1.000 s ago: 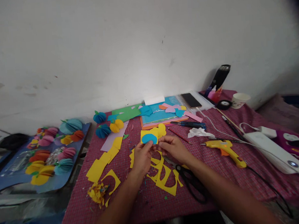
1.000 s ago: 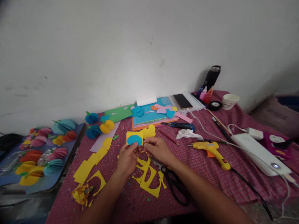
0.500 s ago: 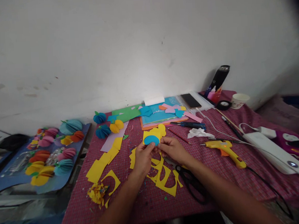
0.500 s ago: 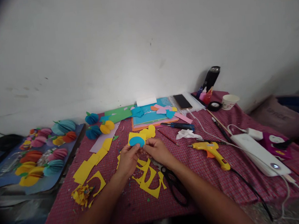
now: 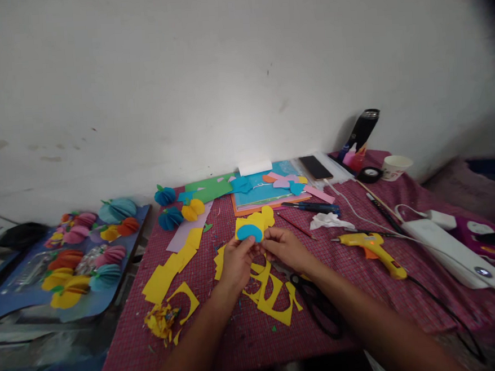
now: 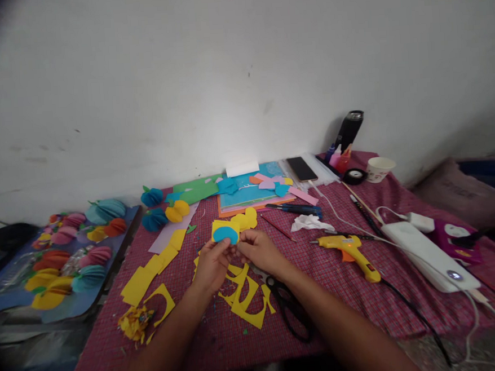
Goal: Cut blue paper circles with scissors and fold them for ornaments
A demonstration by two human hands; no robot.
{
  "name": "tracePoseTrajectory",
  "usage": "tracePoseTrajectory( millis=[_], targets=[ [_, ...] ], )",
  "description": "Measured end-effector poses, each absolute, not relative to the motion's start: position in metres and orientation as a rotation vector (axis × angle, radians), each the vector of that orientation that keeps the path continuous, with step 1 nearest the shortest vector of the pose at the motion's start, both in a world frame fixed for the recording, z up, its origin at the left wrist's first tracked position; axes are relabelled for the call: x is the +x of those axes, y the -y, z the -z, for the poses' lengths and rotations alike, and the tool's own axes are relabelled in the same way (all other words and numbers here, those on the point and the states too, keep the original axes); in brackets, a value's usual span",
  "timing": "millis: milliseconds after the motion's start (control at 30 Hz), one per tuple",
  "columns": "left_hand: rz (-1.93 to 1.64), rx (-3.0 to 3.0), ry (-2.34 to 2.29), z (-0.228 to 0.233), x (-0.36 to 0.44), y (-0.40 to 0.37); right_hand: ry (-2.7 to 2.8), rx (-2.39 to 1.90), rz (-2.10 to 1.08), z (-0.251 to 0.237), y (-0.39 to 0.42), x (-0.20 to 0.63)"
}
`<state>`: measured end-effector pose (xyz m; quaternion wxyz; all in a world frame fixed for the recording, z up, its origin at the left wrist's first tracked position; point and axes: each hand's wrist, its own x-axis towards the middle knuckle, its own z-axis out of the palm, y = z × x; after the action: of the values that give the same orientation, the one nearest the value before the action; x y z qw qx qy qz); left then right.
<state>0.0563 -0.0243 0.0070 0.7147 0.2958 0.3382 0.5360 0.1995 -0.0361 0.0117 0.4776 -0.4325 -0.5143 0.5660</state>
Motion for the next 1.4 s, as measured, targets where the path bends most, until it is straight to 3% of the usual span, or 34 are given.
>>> tracePoseTrajectory(
  millis=[633, 867, 1067, 1267, 1400],
  targets=[
    [-1.143, 0.634, -0.715, -0.006, 0.054, 0.022, 1.191, -1.0, -1.444, -0.014, 0.038, 0.198],
    [-1.094, 0.646, -0.643, -0.009, 0.051, 0.022, 0.937, -0.85, -1.725, -0.012, 0.036, 0.202],
    [-1.171, 0.677, -0.661, -0.008, 0.051, 0.024, 0.726, -0.799, -1.778, -0.005, 0.029, 0.207],
    [-1.21, 0.791, -0.705, -0.01, 0.054, 0.028, 0.502, -0.744, -1.849, -0.006, 0.024, 0.211],
    [-1.08, 1.208, -0.753, -0.022, 0.052, 0.04, 0.382, -0.642, -1.781, -0.013, 0.023, 0.213]
  ],
)
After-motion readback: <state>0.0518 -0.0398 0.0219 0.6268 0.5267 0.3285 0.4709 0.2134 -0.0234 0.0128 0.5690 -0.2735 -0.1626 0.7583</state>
